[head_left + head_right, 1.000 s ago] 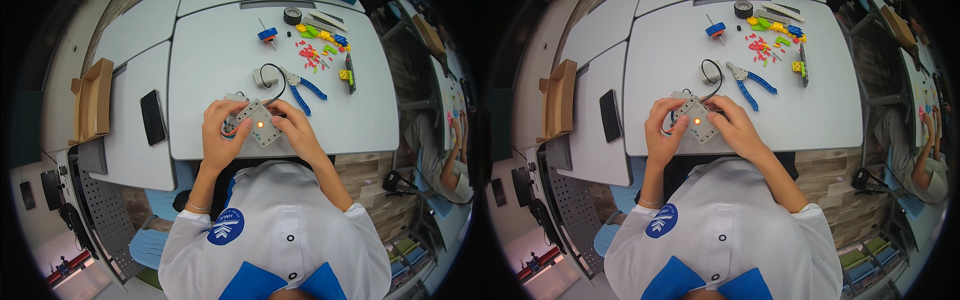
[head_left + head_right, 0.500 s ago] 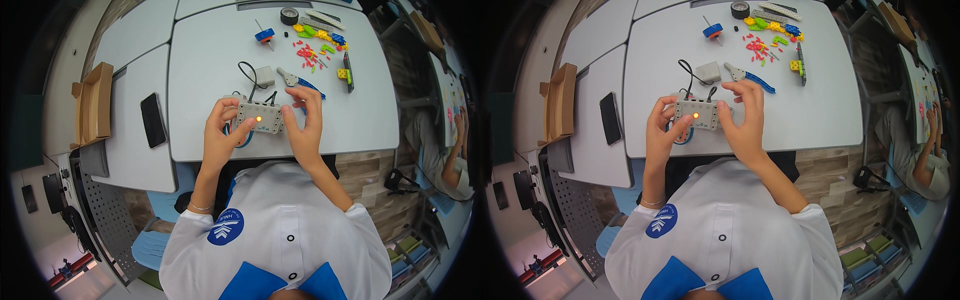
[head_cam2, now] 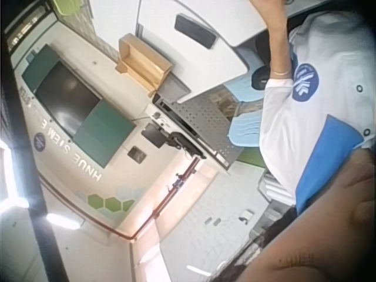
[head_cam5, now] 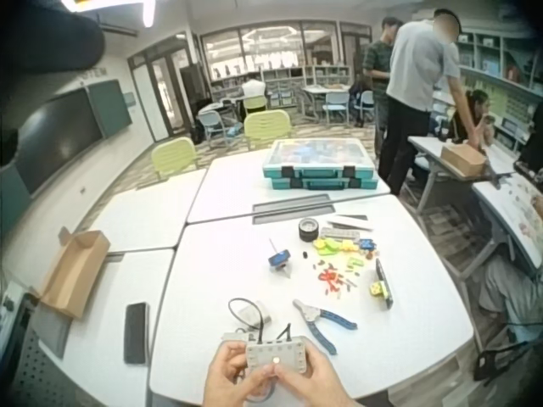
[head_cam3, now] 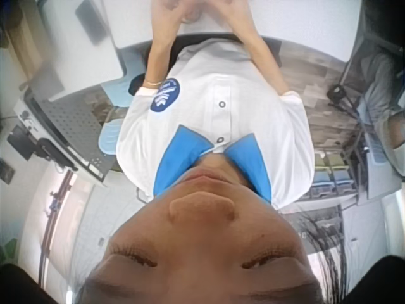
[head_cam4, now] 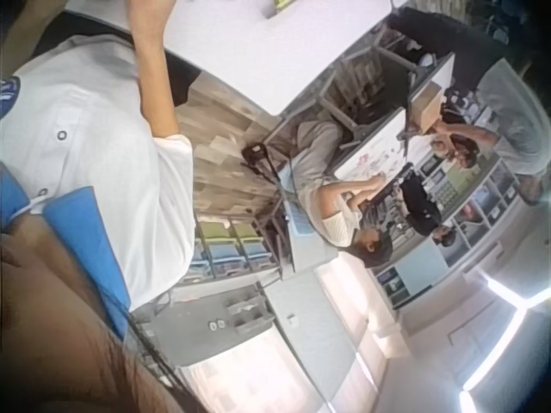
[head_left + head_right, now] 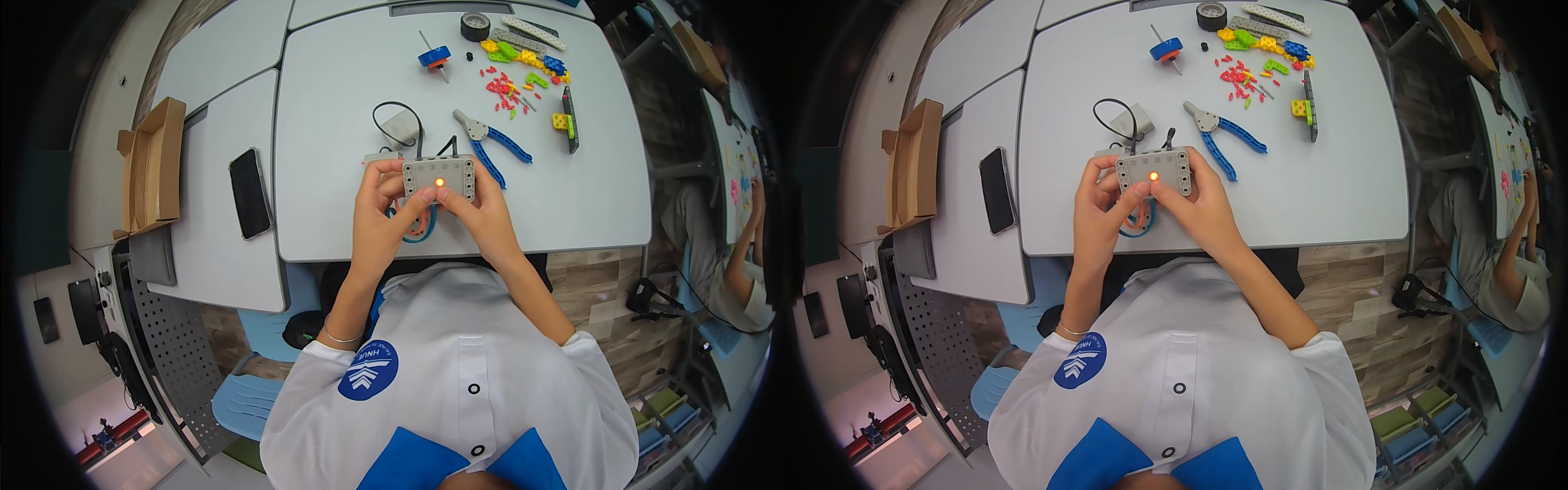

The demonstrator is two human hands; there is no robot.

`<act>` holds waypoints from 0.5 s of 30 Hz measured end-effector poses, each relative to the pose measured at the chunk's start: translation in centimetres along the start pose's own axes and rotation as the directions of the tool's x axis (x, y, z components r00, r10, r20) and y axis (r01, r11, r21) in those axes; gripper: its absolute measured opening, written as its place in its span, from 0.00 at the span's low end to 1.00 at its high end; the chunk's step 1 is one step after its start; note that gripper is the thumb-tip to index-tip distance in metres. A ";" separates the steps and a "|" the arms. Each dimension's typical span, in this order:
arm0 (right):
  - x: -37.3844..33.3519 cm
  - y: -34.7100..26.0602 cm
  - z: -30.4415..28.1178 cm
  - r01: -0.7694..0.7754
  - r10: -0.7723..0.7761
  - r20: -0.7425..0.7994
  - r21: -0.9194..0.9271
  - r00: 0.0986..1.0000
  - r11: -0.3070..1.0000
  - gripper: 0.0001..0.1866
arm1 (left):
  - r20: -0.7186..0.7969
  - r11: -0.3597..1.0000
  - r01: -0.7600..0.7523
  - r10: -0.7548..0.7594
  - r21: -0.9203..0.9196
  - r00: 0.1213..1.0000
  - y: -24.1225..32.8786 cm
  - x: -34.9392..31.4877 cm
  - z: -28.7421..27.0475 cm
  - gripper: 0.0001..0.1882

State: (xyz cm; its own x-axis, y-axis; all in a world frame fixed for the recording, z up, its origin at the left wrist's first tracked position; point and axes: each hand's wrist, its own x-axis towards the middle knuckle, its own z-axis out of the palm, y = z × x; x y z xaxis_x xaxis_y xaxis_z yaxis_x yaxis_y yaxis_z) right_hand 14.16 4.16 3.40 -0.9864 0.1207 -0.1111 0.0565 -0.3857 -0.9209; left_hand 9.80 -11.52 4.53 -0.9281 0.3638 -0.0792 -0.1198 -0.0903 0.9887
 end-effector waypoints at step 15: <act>-0.1 -0.6 0.1 -0.022 0.021 -0.057 -0.014 0.998 1.000 0.12 | 0.027 1.000 0.006 -0.005 -0.019 1.000 -0.4 -0.2 0.4 0.23</act>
State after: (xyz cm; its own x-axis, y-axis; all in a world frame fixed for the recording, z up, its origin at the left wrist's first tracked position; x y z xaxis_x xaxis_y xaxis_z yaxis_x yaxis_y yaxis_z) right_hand 14.21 4.33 4.02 -0.9746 0.1646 -0.1517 0.0804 -0.3750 -0.9235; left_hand 10.20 -11.20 4.15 -0.9176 0.3892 -0.0808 -0.1315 -0.1055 0.9857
